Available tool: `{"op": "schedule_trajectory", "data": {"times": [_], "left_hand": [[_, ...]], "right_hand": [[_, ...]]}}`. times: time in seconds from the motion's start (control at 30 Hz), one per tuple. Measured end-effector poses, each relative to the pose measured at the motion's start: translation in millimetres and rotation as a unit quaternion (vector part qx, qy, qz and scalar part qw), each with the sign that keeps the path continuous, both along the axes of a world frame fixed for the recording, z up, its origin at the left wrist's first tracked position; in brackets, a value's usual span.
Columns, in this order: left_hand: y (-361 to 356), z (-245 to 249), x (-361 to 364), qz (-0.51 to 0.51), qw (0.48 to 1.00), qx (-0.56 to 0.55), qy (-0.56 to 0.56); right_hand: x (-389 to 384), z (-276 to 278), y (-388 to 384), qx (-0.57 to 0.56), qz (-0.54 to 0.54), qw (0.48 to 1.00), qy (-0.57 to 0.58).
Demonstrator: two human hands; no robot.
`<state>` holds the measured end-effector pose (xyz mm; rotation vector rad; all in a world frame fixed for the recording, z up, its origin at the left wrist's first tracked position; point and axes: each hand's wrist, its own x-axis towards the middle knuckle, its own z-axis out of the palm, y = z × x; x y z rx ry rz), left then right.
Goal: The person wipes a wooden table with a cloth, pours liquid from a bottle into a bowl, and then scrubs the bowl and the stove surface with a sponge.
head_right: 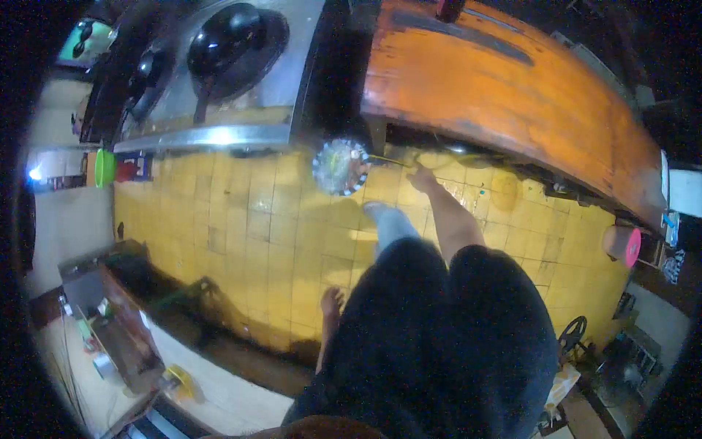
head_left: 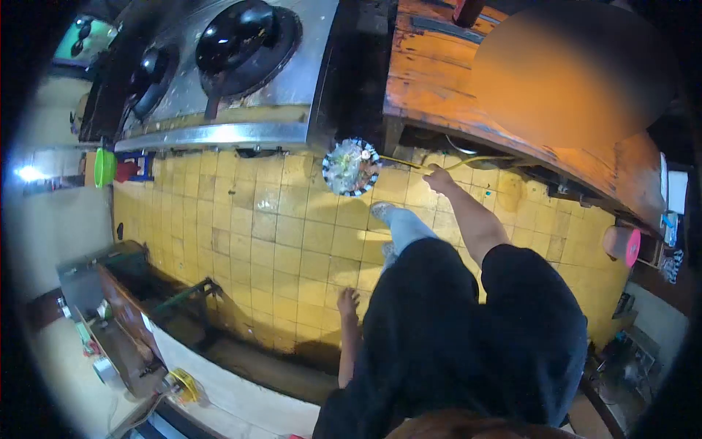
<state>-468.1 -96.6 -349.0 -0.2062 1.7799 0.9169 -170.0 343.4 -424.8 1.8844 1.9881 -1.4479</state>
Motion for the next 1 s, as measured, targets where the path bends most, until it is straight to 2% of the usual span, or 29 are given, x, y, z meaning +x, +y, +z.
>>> {"op": "schedule_trajectory", "data": {"times": [0.03,0.07,0.1,0.13,0.2,0.27,0.3,0.37,0.4,0.43,0.5,0.53,0.57,0.6,0.63,0.67,0.7,0.73,0.77,0.8,0.83,0.87,0.9,0.93,0.97,1.0], "left_hand": [[8,7,0,-0.019,0.998,-0.051,0.011],[6,11,-4,-0.031,0.999,-0.032,0.006],[8,17,-6,-0.049,0.997,-0.060,0.012],[23,38,-6,-0.062,0.995,-0.073,0.007],[23,30,-17,-0.065,0.995,-0.072,0.003],[59,62,-12,-0.053,0.994,-0.095,-0.002],[83,82,-9,-0.041,0.995,-0.094,-0.003],[107,100,-10,-0.036,0.995,-0.092,0.001],[113,101,-12,-0.040,0.996,-0.080,0.003],[105,96,-17,-0.026,0.996,-0.082,0.009],[69,78,-30,-0.089,0.991,-0.099,0.030],[54,73,-36,-0.079,0.992,-0.098,0.032],[43,67,-42,-0.144,0.982,-0.099,0.066],[37,65,-45,-0.207,0.968,-0.098,0.100],[34,68,-48,-0.193,0.972,-0.086,0.104],[32,73,-51,-0.121,0.985,-0.093,0.082],[27,77,-55,-0.044,0.992,-0.098,0.059],[11,74,-60,-0.022,0.994,-0.085,0.064],[-9,64,-62,0.034,0.994,-0.073,0.074],[-19,56,-66,0.090,0.991,-0.060,0.084],[-17,66,-70,0.156,0.982,0.030,0.104],[-17,72,-82,0.180,0.976,0.045,0.111],[-15,82,-102,0.157,0.980,0.012,0.123],[-16,85,-121,0.135,0.982,-0.024,0.133],[-23,70,-144,0.080,0.977,-0.044,0.192],[-24,55,-170,0.091,0.972,-0.004,0.217]], "right_hand": [[-11,-4,16,-0.006,-0.007,1.000,0.002],[-22,-3,31,0.059,-0.036,0.997,-0.037],[-30,-13,41,0.120,-0.065,0.988,-0.077],[-31,-40,58,0.055,-0.104,0.990,-0.077],[-20,-172,81,0.090,0.000,0.987,-0.137],[-40,-96,90,0.124,-0.025,0.989,-0.080],[-49,-93,95,0.165,-0.033,0.985,-0.046],[14,-302,93,0.297,0.126,0.935,-0.145],[20,-310,103,0.300,0.137,0.934,-0.136],[21,-308,107,0.296,0.102,0.941,-0.132],[18,-281,102,0.284,0.029,0.950,-0.129],[15,-261,97,0.278,-0.010,0.952,-0.130],[13,-230,83,0.159,0.011,0.959,-0.235],[-14,-161,69,0.145,-0.013,0.969,-0.202],[-12,-162,53,0.149,-0.064,0.983,-0.085],[-9,-169,34,0.143,0.037,0.951,-0.272],[-22,-124,22,0.076,-0.068,0.975,-0.198],[-36,-93,6,0.085,-0.011,0.964,-0.250],[-50,-68,-6,0.081,0.002,0.960,-0.267],[-55,-69,-22,0.072,-0.006,0.960,-0.272],[-59,-71,-40,0.108,-0.036,0.976,-0.186],[-85,-47,-47,0.095,0.149,0.934,-0.311],[-97,-67,-63,0.186,0.179,0.916,-0.306],[-137,-42,-71,0.155,0.226,0.902,-0.335],[-167,-59,-75,0.117,0.260,0.896,-0.342],[-215,-30,-78,0.089,0.383,0.841,-0.371]]}}
